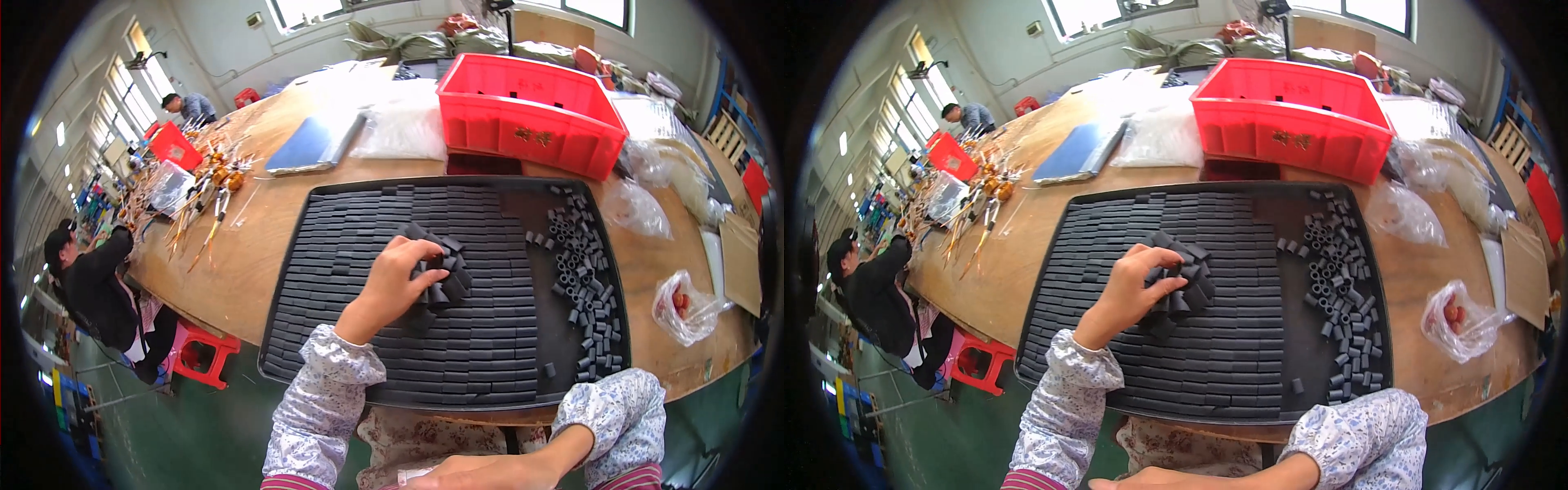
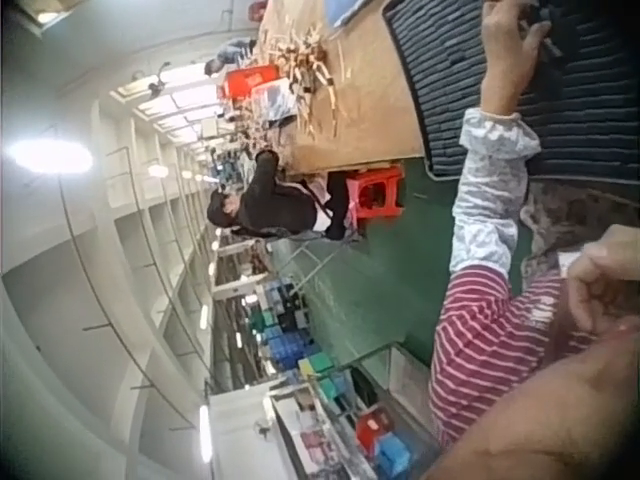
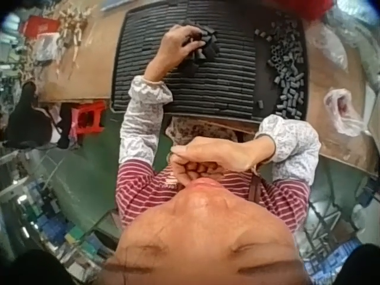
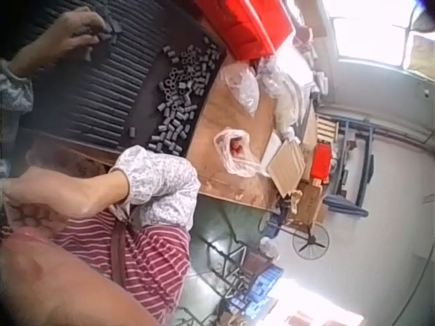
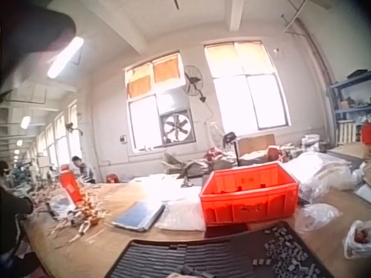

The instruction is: The person assembles small black plastic components by hand, fitting them together on a workstation mat.

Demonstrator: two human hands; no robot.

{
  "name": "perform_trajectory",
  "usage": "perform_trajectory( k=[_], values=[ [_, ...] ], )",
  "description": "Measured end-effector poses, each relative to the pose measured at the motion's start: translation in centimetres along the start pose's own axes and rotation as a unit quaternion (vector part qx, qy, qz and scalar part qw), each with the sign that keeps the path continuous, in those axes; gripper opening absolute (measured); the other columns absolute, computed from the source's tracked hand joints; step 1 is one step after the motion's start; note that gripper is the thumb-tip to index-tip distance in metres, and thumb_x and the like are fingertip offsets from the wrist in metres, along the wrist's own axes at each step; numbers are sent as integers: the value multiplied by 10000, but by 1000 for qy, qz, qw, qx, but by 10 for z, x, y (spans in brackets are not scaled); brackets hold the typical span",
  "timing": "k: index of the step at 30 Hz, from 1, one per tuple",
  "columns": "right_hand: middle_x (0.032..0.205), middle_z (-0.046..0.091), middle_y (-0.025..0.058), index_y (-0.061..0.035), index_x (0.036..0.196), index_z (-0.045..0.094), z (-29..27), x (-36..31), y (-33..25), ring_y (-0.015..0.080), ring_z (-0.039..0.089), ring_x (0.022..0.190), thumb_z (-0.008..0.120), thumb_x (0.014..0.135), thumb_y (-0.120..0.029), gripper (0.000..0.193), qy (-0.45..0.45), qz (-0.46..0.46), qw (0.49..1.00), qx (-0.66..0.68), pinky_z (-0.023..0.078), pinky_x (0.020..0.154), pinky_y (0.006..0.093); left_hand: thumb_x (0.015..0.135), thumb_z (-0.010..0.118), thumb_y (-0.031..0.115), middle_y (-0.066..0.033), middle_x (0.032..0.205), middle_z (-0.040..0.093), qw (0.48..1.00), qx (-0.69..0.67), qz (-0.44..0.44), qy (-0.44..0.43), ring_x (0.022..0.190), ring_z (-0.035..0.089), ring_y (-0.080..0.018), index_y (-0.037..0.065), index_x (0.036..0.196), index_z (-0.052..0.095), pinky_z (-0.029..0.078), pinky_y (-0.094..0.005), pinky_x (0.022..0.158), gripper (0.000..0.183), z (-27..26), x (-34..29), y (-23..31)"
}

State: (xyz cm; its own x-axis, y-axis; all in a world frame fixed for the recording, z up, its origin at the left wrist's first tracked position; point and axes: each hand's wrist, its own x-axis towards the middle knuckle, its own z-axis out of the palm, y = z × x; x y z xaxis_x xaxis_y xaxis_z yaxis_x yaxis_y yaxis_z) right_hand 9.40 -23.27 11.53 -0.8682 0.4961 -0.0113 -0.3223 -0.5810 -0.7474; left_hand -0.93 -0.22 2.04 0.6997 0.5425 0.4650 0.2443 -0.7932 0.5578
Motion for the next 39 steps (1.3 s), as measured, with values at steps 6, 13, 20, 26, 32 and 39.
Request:
perform_trajectory(
  k=[6,13,20,26,32,39],
  values=[
    [614,491,-43,-28,821,623,4,0,-6,36,323,471,242,1071,-567,705,36,64,997,12,255,453,198,819,786,183,-106,961,698,1000,-15,16,-7,947,608,-289,24,1033,680,499,-386,856,287,5,-1,-5],
    [607,492,-40,-23,827,625,-1,-1,-6,39,333,471,247,1079,-544,692,14,70,997,-8,262,459,197,821,787,187,-120,969,695,999,9,31,-7,950,614,-302,32,1039,673,505,-393,849,291,5,1,-6],
    [611,507,-20,-15,822,636,1,-2,1,48,368,486,267,1092,-496,664,22,-7,1000,3,280,467,202,823,783,171,-122,962,700,999,31,43,1,965,614,-308,35,1034,675,504,-390,850,274,8,3,-8],
    [618,514,-18,-28,816,644,0,-4,-1,53,371,489,275,1089,-500,659,4,-18,1000,-14,287,468,204,811,794,154,-117,992,702,999,31,36,-11,981,610,-298,29,1049,678,504,-385,865,292,11,0,-6],
    [616,513,-17,-31,817,646,3,-5,1,59,377,501,286,1089,-489,643,15,-15,1000,-11,295,474,209,822,784,167,-122,985,698,998,44,46,-5,998,606,-310,41,1039,671,502,-394,871,275,8,0,-3],
    [630,528,-13,-31,828,647,3,-6,-6,62,392,524,292,1090,-473,624,-2,-15,1000,-17,307,500,212,811,791,148,-113,998,701,999,40,36,-8,994,611,-292,29,1047,679,505,-382,866,287,8,0,-5]
  ],
)
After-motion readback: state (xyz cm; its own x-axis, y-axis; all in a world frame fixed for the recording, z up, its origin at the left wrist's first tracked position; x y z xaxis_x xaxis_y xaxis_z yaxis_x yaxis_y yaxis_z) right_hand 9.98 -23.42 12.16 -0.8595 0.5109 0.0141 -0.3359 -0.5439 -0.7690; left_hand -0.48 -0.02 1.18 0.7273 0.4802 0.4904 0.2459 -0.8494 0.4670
